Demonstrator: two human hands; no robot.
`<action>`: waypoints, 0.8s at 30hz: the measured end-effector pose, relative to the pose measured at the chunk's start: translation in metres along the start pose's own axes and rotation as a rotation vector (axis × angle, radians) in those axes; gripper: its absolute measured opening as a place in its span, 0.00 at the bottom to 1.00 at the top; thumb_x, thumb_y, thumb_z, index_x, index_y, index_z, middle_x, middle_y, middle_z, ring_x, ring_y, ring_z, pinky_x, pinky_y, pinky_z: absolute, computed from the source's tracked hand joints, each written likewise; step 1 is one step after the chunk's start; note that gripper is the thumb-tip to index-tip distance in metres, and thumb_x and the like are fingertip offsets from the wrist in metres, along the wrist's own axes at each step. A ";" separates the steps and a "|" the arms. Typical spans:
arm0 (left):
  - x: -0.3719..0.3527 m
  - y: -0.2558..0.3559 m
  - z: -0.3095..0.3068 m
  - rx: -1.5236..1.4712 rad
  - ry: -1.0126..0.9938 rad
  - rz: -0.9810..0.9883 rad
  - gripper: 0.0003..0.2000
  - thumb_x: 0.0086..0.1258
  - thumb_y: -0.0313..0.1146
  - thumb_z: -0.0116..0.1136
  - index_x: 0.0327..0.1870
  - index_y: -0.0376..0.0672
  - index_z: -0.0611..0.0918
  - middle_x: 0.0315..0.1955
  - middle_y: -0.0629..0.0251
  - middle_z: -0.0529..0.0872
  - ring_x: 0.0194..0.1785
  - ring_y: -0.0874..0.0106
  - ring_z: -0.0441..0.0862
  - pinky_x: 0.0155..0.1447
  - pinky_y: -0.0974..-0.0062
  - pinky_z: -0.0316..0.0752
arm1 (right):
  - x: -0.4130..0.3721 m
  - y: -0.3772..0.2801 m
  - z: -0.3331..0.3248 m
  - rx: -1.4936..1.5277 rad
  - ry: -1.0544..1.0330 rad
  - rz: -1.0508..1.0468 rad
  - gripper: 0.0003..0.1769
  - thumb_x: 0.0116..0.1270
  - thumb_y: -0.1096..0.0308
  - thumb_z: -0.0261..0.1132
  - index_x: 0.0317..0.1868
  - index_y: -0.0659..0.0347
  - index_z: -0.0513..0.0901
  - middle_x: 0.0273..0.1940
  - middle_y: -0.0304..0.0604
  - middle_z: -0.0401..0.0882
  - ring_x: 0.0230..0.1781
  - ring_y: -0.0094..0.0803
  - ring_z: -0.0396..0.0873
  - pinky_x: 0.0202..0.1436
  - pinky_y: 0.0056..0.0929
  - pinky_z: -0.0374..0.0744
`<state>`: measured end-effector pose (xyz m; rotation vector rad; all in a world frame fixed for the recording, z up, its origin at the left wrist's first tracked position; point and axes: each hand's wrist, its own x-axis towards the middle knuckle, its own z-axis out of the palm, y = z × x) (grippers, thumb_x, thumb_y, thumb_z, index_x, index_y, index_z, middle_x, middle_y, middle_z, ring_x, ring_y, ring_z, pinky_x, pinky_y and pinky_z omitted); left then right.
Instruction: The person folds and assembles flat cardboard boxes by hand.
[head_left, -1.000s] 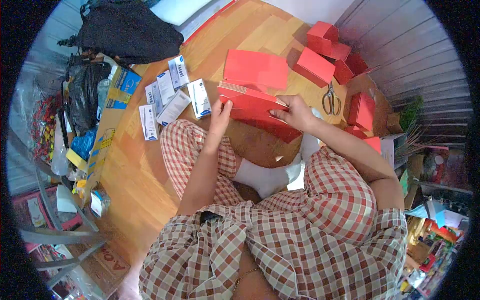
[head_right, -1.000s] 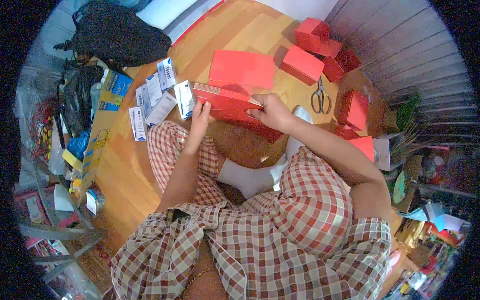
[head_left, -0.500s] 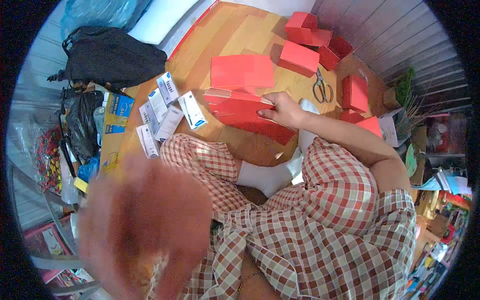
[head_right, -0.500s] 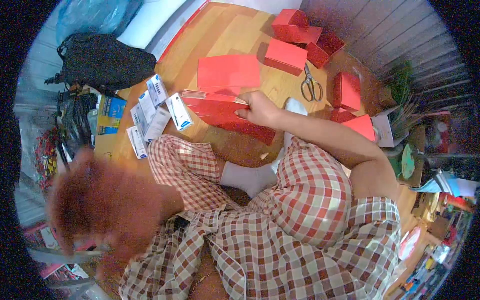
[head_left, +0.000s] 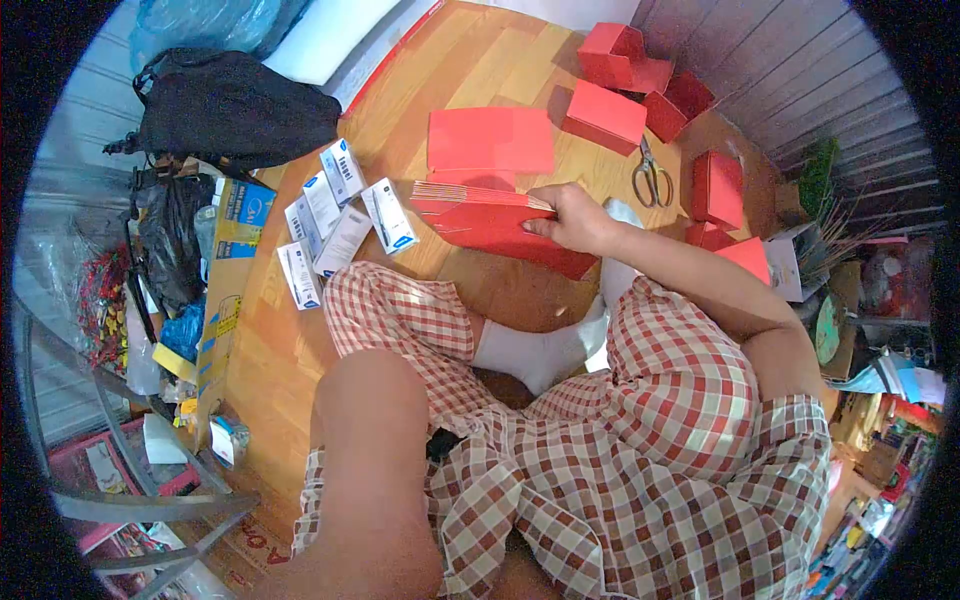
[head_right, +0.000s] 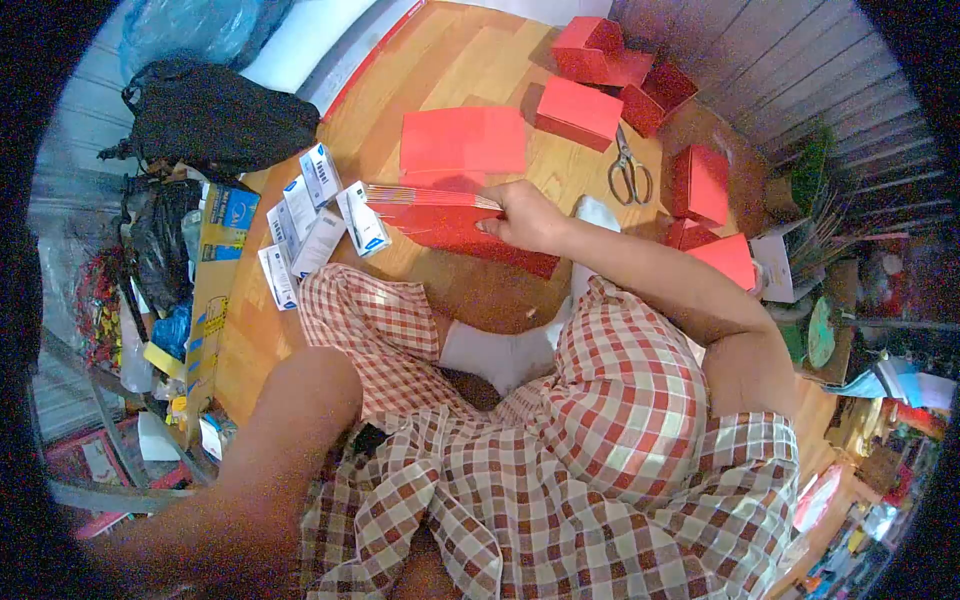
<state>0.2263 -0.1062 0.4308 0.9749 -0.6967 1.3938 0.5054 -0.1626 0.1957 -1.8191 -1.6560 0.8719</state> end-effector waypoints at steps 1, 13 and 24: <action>0.000 -0.001 -0.001 0.008 0.004 0.015 0.29 0.58 0.65 0.50 0.47 0.50 0.81 0.48 0.67 0.81 0.55 0.66 0.73 0.66 0.57 0.57 | -0.001 -0.004 -0.002 0.023 0.015 -0.004 0.18 0.56 0.72 0.68 0.48 0.65 0.79 0.39 0.58 0.81 0.41 0.45 0.81 0.46 0.35 0.77; -0.005 -0.003 -0.020 0.137 0.105 0.196 0.31 0.53 0.64 0.56 0.49 0.48 0.79 0.50 0.64 0.79 0.57 0.63 0.70 0.66 0.55 0.55 | -0.002 -0.002 -0.002 0.094 0.071 0.002 0.16 0.58 0.72 0.68 0.47 0.65 0.80 0.35 0.51 0.83 0.35 0.27 0.79 0.44 0.30 0.77; -0.007 -0.006 -0.035 0.279 0.201 0.365 0.34 0.48 0.63 0.62 0.51 0.45 0.77 0.51 0.61 0.77 0.58 0.61 0.68 0.65 0.52 0.54 | 0.008 0.031 -0.025 0.684 0.129 0.382 0.12 0.60 0.68 0.68 0.44 0.61 0.82 0.35 0.36 0.82 0.30 0.23 0.80 0.28 0.23 0.82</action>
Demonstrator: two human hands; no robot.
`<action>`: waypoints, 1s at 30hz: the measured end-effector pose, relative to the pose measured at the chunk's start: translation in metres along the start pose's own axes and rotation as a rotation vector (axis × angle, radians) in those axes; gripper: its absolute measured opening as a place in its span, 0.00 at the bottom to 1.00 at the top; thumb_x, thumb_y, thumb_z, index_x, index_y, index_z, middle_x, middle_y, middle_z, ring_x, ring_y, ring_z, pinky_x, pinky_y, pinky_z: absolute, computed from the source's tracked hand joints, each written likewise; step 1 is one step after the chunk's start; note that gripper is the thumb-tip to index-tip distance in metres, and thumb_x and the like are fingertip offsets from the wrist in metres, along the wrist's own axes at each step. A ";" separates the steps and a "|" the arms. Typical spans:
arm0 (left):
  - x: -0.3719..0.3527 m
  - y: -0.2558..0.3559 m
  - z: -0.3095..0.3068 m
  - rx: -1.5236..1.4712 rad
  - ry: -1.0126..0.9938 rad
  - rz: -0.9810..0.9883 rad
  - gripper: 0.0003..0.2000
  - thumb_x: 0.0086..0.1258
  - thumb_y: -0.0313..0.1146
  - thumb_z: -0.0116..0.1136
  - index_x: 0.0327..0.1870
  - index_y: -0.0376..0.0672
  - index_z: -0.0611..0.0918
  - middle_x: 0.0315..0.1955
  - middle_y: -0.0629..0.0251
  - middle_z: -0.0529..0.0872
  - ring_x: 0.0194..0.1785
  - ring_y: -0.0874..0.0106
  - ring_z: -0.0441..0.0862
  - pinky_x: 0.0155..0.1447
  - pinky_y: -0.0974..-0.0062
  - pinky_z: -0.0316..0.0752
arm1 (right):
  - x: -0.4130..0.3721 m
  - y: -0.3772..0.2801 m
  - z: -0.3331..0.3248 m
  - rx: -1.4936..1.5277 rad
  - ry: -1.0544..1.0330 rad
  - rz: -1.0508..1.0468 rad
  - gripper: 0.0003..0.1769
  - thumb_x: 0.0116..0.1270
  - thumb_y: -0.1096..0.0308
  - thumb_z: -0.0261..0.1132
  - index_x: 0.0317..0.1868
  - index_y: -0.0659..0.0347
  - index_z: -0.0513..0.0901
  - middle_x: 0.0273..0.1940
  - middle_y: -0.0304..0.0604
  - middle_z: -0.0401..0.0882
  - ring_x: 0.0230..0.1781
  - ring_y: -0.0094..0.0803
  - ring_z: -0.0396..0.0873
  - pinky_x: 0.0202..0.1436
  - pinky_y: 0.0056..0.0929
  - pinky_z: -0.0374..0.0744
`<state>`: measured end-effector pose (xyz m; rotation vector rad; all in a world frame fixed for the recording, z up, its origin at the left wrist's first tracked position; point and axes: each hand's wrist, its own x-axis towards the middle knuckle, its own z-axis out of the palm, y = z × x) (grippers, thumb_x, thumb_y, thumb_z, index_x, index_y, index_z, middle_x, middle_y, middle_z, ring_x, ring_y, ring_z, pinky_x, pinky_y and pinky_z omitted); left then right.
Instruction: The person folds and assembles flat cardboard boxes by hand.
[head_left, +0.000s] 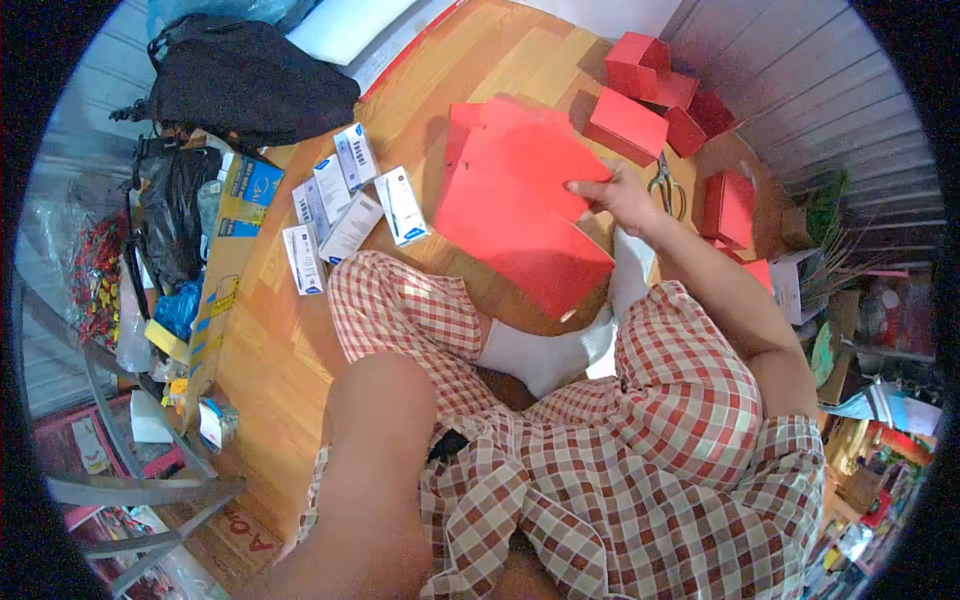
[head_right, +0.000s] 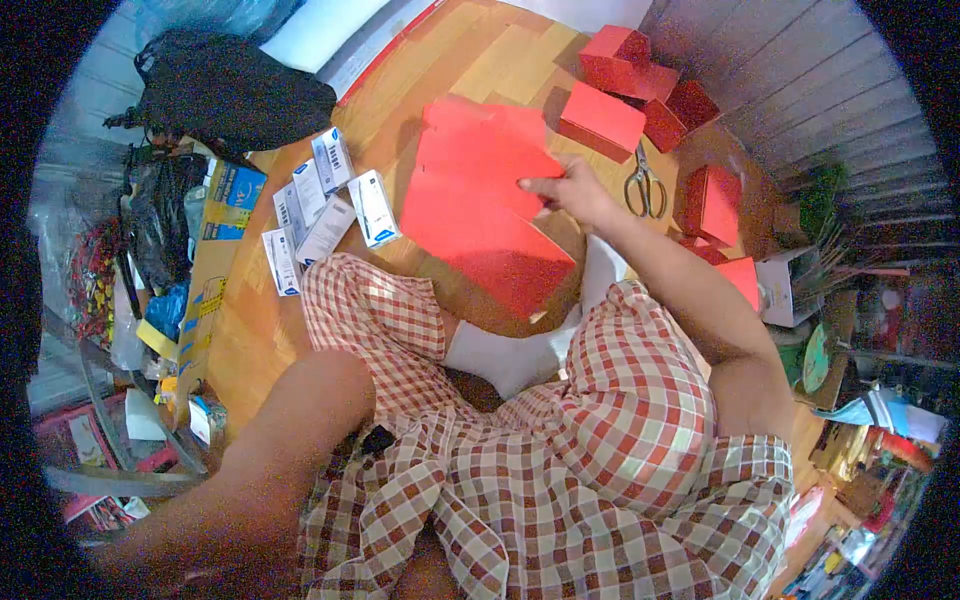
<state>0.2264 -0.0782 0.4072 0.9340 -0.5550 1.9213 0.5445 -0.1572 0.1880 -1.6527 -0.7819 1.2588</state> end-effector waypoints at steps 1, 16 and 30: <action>0.000 -0.001 -0.002 0.014 0.009 0.018 0.35 0.48 0.63 0.62 0.51 0.45 0.77 0.51 0.60 0.77 0.58 0.61 0.68 0.65 0.52 0.54 | 0.000 -0.004 0.000 -0.004 -0.005 0.001 0.12 0.60 0.68 0.68 0.44 0.61 0.82 0.35 0.36 0.82 0.30 0.23 0.80 0.28 0.23 0.82; -0.137 -0.046 -0.151 0.328 -0.301 -1.596 0.41 0.51 0.38 0.71 0.65 0.34 0.63 0.58 0.57 0.73 0.62 0.67 0.70 0.66 0.68 0.62 | -0.002 -0.059 -0.014 0.087 -0.286 -0.096 0.23 0.55 0.68 0.71 0.51 0.65 0.78 0.46 0.40 0.81 0.48 0.27 0.77 0.56 0.28 0.72; -0.208 -0.030 -0.213 0.257 0.527 -1.449 0.21 0.65 0.26 0.58 0.59 0.40 0.71 0.53 0.64 0.79 0.55 0.70 0.77 0.59 0.67 0.73 | 0.015 -0.035 -0.034 0.043 -0.058 0.031 0.23 0.68 0.51 0.58 0.51 0.64 0.76 0.34 0.43 0.81 0.33 0.28 0.81 0.37 0.27 0.81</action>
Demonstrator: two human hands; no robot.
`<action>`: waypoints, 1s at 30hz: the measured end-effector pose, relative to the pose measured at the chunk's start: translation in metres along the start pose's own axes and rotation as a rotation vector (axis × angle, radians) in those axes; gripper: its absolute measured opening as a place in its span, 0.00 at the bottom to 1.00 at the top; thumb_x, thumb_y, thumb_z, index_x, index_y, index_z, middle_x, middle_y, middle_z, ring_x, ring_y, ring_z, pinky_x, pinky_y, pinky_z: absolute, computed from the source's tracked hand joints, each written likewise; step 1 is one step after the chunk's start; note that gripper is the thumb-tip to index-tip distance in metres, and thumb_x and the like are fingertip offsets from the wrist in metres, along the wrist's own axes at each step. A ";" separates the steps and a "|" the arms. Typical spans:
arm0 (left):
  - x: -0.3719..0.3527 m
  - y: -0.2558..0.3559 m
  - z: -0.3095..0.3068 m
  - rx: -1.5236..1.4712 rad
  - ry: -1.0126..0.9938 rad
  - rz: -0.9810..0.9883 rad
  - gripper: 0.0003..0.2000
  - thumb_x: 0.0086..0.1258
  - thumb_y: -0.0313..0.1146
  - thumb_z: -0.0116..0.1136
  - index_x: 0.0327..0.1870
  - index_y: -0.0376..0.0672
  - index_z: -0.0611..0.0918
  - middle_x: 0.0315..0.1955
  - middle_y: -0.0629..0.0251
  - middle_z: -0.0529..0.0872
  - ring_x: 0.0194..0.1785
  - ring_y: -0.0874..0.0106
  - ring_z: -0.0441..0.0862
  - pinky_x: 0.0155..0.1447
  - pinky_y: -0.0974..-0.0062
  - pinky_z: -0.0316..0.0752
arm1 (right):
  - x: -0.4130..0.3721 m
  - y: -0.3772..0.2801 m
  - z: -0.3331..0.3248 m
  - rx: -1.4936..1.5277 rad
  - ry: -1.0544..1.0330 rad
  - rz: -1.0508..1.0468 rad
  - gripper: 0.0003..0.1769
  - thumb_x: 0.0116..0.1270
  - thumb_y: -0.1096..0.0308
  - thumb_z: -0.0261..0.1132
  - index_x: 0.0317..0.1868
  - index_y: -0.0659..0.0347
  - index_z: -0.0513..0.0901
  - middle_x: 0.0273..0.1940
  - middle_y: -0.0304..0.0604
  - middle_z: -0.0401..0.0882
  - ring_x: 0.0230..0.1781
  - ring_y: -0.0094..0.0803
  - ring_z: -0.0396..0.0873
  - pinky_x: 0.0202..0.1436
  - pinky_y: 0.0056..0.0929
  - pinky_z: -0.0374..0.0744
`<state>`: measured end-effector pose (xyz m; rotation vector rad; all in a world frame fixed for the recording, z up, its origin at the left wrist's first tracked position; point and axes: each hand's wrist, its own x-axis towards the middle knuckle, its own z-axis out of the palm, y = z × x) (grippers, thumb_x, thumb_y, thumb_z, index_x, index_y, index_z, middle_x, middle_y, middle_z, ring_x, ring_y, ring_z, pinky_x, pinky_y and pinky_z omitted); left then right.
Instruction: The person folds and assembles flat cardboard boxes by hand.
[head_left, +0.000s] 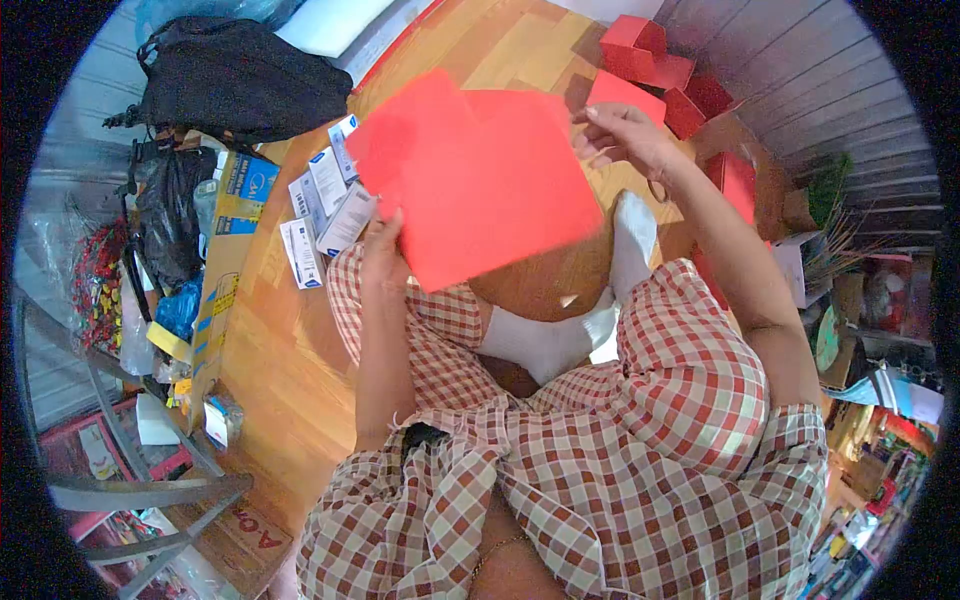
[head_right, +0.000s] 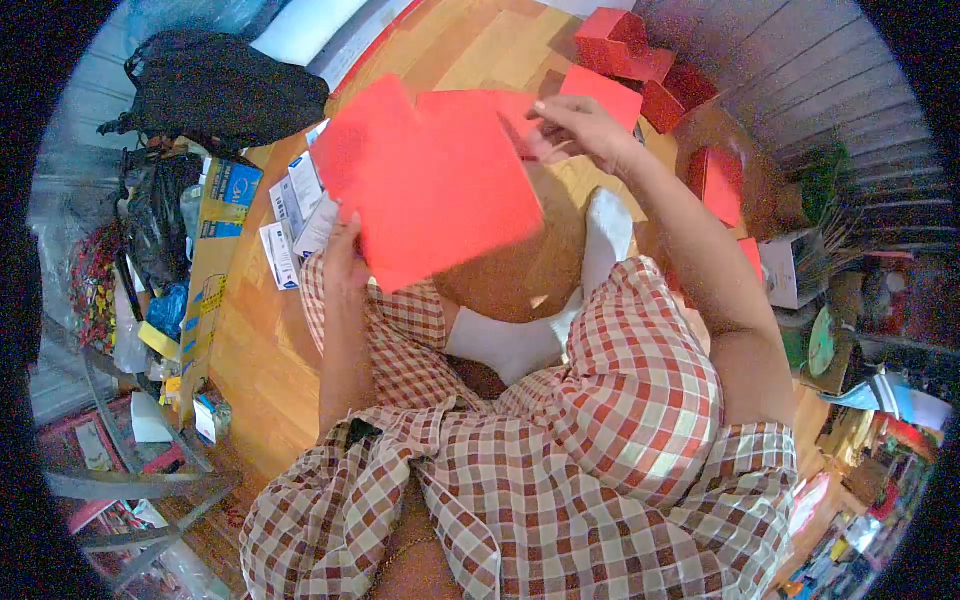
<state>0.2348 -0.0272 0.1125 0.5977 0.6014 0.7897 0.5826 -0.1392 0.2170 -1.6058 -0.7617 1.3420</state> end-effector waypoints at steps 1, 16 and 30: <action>0.002 -0.001 -0.007 -0.068 0.073 0.041 0.21 0.66 0.28 0.57 0.60 0.42 0.71 0.54 0.65 0.78 0.56 0.68 0.76 0.61 0.66 0.73 | -0.001 0.011 -0.009 0.001 0.003 0.006 0.23 0.68 0.51 0.58 0.51 0.64 0.76 0.34 0.43 0.81 0.33 0.28 0.81 0.37 0.27 0.81; 0.015 -0.023 -0.012 -0.113 0.108 0.037 0.20 0.69 0.24 0.52 0.61 0.42 0.69 0.56 0.62 0.76 0.58 0.65 0.75 0.63 0.61 0.72 | -0.021 0.190 -0.026 -1.472 -0.349 -0.275 0.08 0.53 0.67 0.60 0.28 0.60 0.82 0.28 0.52 0.81 0.33 0.48 0.81 0.34 0.44 0.79; -0.006 -0.025 0.037 -0.054 0.106 0.113 0.16 0.67 0.28 0.56 0.55 0.41 0.75 0.52 0.65 0.79 0.54 0.68 0.77 0.59 0.65 0.73 | -0.054 0.152 -0.004 -1.692 -0.675 -0.130 0.11 0.50 0.68 0.62 0.34 0.62 0.83 0.32 0.53 0.82 0.36 0.48 0.82 0.37 0.41 0.81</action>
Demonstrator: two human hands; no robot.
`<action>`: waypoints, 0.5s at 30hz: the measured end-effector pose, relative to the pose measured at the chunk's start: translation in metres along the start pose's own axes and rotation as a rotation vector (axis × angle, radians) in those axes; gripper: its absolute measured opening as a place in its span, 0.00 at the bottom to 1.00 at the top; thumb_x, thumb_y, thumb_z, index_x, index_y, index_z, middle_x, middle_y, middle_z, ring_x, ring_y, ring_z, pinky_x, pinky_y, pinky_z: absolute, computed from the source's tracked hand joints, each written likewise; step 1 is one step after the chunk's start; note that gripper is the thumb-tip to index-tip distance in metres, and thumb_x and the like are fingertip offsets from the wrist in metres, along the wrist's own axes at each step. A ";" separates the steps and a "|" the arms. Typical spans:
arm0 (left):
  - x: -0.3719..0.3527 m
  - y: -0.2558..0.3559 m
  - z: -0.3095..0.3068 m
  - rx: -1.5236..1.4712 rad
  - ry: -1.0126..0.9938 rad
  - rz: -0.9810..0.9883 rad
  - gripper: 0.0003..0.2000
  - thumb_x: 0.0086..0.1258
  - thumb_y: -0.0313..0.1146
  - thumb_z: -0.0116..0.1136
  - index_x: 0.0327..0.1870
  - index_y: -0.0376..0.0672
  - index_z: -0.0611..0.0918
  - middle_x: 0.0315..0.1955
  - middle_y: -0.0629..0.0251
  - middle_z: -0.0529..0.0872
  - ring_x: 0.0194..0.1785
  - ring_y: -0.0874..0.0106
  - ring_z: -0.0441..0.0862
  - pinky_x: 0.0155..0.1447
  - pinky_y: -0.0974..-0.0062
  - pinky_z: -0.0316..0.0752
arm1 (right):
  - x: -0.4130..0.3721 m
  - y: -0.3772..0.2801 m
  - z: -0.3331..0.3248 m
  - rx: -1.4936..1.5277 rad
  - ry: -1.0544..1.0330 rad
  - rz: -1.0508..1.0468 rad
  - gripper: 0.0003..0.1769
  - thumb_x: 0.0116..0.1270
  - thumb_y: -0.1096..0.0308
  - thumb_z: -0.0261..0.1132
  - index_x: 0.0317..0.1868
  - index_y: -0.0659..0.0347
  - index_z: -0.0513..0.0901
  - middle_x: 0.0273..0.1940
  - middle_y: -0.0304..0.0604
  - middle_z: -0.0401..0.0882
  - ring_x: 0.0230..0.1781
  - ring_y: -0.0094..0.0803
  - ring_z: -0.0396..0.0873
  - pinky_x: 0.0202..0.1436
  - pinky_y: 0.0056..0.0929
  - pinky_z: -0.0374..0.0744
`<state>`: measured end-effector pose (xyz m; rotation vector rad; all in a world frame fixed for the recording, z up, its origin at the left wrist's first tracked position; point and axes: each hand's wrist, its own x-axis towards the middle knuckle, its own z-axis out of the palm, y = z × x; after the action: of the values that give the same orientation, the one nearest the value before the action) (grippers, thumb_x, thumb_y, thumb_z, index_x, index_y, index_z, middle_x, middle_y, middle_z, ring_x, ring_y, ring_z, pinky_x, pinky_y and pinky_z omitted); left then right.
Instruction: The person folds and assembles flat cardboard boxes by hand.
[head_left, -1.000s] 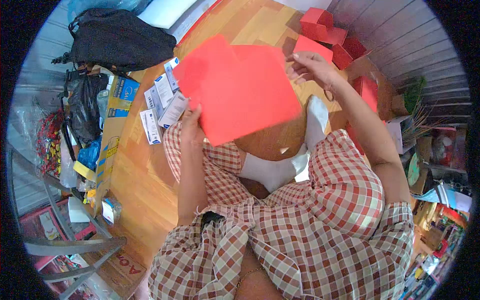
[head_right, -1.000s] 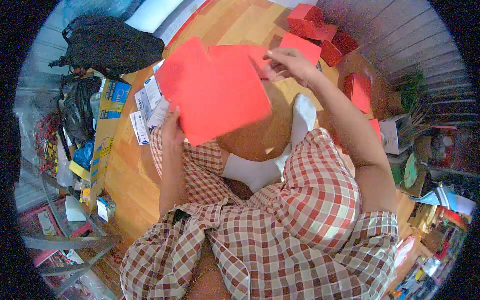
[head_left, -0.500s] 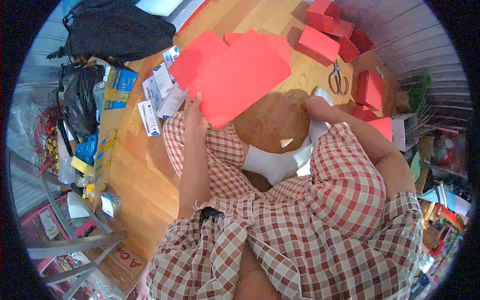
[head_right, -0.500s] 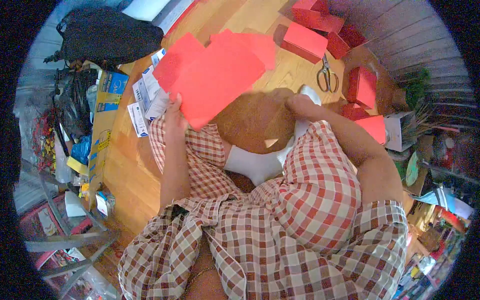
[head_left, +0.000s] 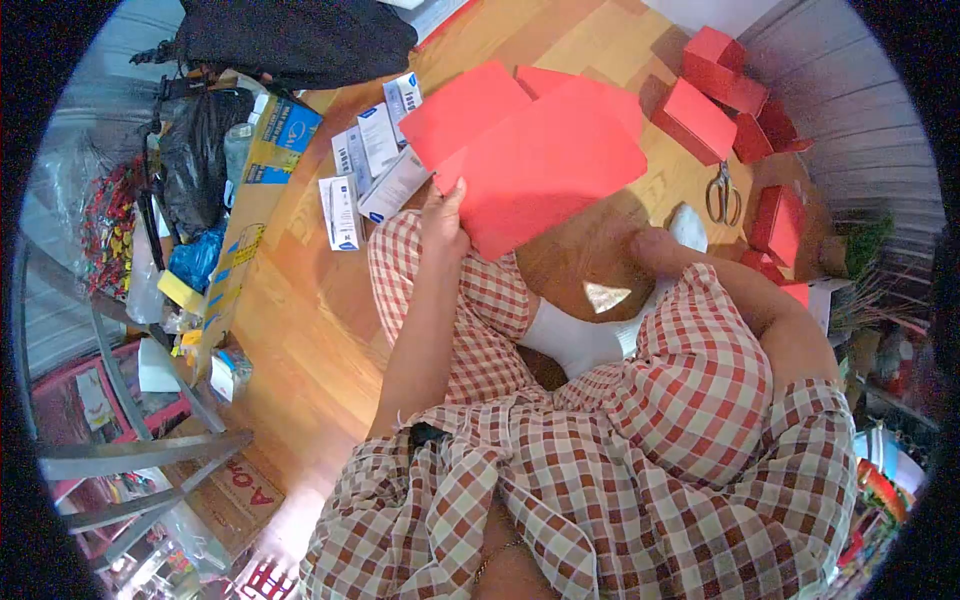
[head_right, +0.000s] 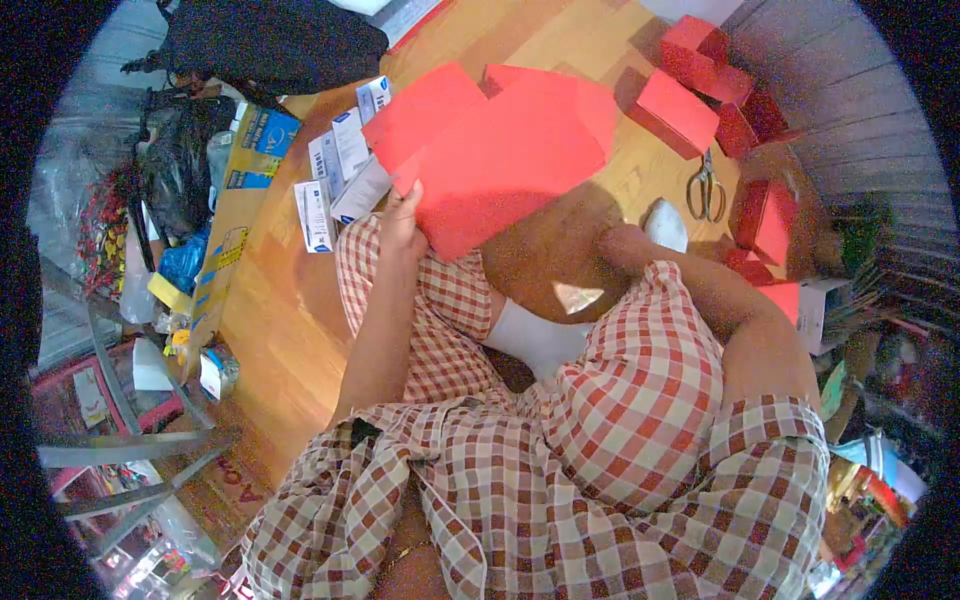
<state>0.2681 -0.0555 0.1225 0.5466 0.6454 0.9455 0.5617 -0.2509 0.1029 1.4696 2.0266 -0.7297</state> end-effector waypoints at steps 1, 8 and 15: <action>-0.001 -0.001 0.000 0.038 -0.003 -0.004 0.15 0.67 0.27 0.56 0.55 0.41 0.75 0.52 0.65 0.79 0.54 0.69 0.77 0.59 0.66 0.73 | -0.003 -0.001 -0.005 -0.006 -0.014 0.005 0.10 0.50 0.68 0.62 0.34 0.62 0.83 0.32 0.53 0.82 0.36 0.48 0.82 0.38 0.41 0.81; 0.003 -0.027 -0.002 -0.008 0.047 -0.012 0.17 0.68 0.28 0.55 0.58 0.43 0.72 0.53 0.65 0.78 0.56 0.67 0.75 0.61 0.61 0.70 | -0.001 0.003 -0.004 0.293 0.052 0.253 0.10 0.48 0.68 0.63 0.32 0.62 0.84 0.34 0.55 0.82 0.38 0.48 0.81 0.38 0.43 0.79; 0.005 -0.096 0.012 -0.017 0.230 -0.059 0.13 0.66 0.25 0.57 0.51 0.40 0.76 0.47 0.66 0.80 0.50 0.72 0.78 0.56 0.70 0.73 | 0.005 0.063 0.005 0.500 0.596 0.345 0.10 0.48 0.68 0.65 0.27 0.68 0.78 0.28 0.55 0.80 0.28 0.44 0.80 0.32 0.38 0.77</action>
<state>0.3322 -0.0992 0.0638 0.4044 0.8550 0.9648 0.6217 -0.2344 0.0888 2.4965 1.9738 -0.7409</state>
